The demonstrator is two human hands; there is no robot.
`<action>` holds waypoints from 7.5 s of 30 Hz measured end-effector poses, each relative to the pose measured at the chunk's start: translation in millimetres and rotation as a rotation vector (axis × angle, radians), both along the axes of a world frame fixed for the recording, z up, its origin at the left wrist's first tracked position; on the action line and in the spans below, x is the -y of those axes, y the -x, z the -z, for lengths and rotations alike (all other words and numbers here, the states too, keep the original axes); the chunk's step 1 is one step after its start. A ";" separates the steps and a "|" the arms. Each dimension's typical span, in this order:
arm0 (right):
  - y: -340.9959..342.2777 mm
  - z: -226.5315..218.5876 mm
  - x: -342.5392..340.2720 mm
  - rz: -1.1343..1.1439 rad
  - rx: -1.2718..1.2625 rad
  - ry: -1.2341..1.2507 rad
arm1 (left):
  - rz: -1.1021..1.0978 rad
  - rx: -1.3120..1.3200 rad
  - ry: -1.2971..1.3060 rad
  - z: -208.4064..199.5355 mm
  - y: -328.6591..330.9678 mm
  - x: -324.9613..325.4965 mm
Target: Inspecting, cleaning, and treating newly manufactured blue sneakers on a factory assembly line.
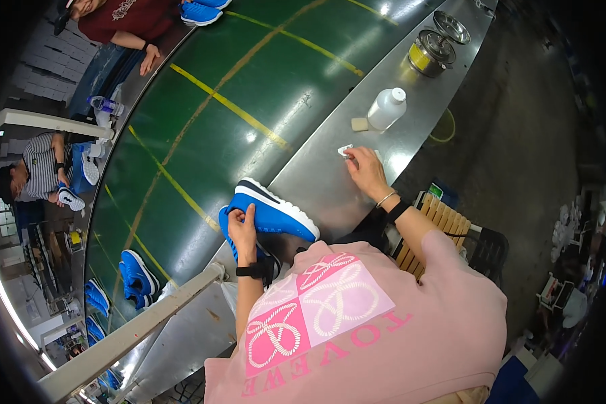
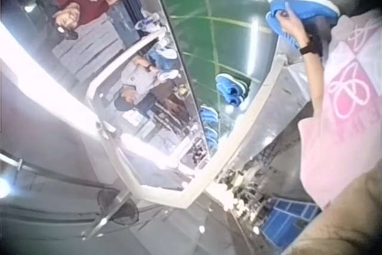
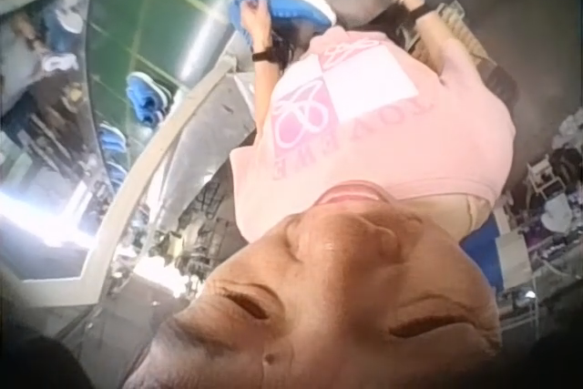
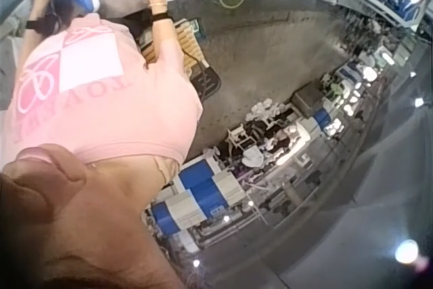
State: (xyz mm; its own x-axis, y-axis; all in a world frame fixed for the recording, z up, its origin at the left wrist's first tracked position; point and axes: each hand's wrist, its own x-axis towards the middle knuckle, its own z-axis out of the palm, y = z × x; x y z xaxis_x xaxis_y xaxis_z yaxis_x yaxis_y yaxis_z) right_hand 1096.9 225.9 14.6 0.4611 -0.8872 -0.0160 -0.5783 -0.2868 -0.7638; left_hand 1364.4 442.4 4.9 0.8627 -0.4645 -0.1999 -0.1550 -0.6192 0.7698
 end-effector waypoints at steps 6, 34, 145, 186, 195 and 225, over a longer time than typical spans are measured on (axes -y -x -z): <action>-3.1 14.8 23.3 -0.068 -0.064 0.435 | -0.026 -0.070 0.025 15.1 -3.9 -1.8; -82.5 -34.2 -92.3 -0.657 0.010 0.334 | -0.022 0.072 -0.230 -15.8 5.7 10.2; -110.4 58.9 23.2 -0.380 -0.014 -0.087 | 0.806 0.238 0.329 -53.9 58.4 -46.3; -126.2 -45.0 -146.2 -1.421 -0.418 0.189 | 0.018 -0.191 0.162 14.3 36.2 -131.5; -133.9 -27.9 -151.7 -1.351 -0.389 0.163 | 0.008 -0.333 0.271 3.0 23.7 -128.3; -323.7 -26.0 -161.0 -1.084 0.085 0.572 | -0.194 -0.207 0.162 60.1 30.2 -172.2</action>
